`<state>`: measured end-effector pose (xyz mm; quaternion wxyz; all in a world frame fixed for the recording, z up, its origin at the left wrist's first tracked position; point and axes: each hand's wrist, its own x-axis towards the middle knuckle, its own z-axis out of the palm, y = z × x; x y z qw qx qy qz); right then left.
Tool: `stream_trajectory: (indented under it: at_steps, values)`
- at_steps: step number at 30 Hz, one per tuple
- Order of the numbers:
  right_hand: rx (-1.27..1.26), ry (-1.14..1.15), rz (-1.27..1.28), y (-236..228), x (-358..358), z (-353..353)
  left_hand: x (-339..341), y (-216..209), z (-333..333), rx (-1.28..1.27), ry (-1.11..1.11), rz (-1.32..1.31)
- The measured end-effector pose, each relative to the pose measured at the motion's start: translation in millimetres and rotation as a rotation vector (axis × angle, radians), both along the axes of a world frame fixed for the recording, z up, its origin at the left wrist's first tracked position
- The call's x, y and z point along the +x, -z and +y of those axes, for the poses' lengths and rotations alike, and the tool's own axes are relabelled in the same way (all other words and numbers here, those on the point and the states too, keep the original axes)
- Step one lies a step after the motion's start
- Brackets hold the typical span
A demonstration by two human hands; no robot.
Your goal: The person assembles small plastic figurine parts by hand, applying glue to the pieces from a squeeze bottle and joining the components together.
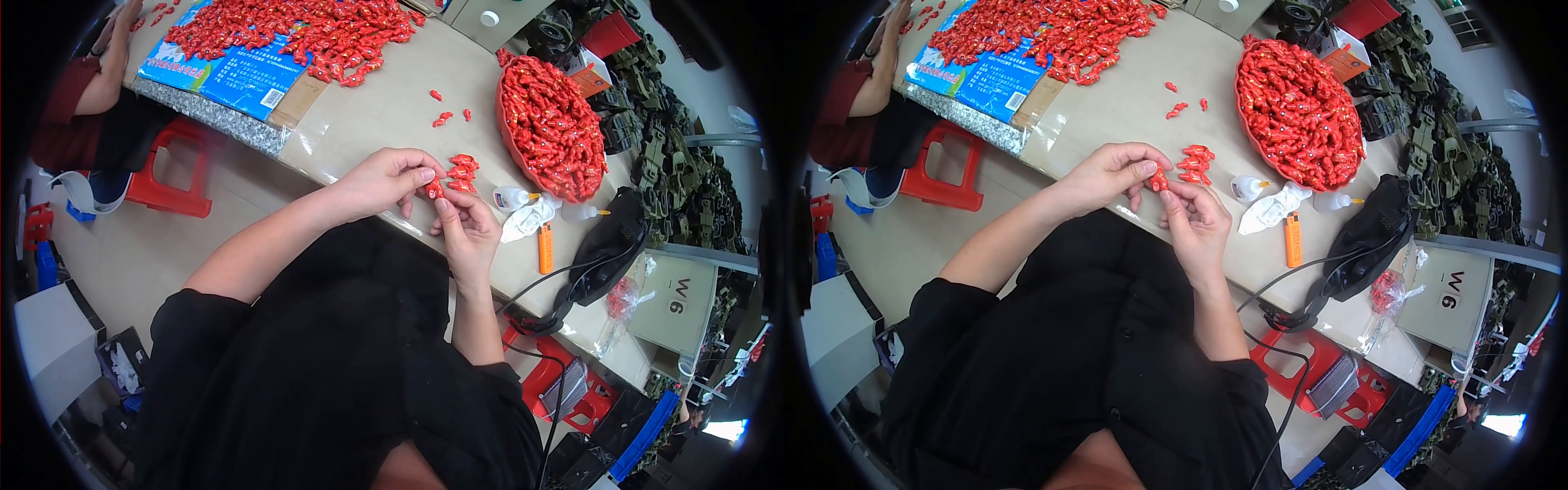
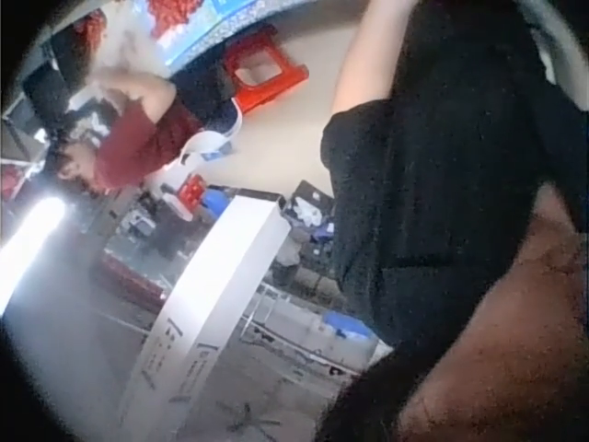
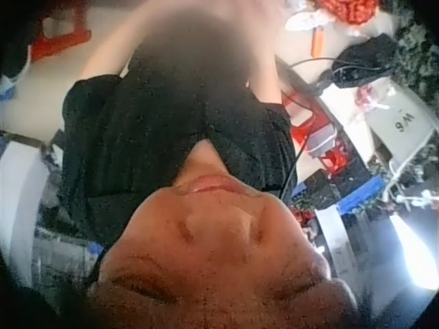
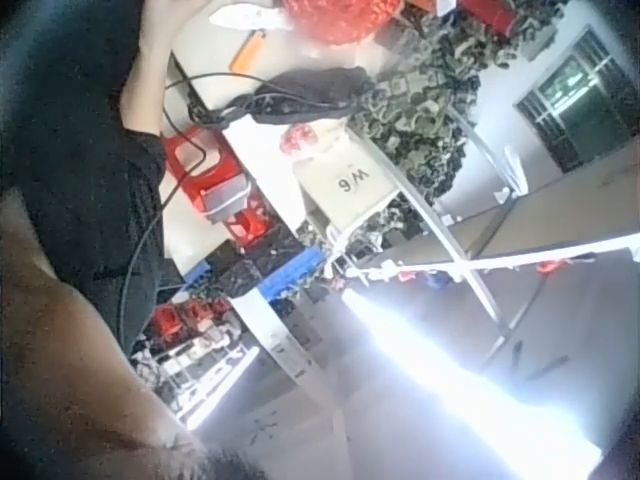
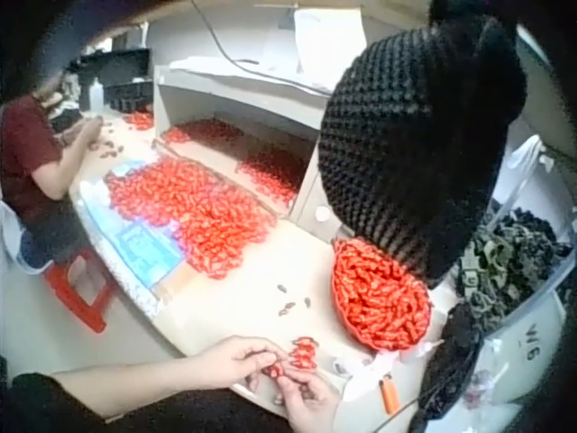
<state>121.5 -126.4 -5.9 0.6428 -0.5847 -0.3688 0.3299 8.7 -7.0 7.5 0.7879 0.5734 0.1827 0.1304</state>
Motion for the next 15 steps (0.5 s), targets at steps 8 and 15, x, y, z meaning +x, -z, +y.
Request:
stream_trajectory:
  at_steps: [8,15]
  values:
    - [-0.004,-0.023,0.087,0.0,1.2,2.6,0.7,5.5,-3.1,0.022,-0.080,0.024]
    - [0.011,-0.003,0.023,2.8,2.2,2.9,-2.6,0.7,-2.9,0.010,-0.034,-0.018]
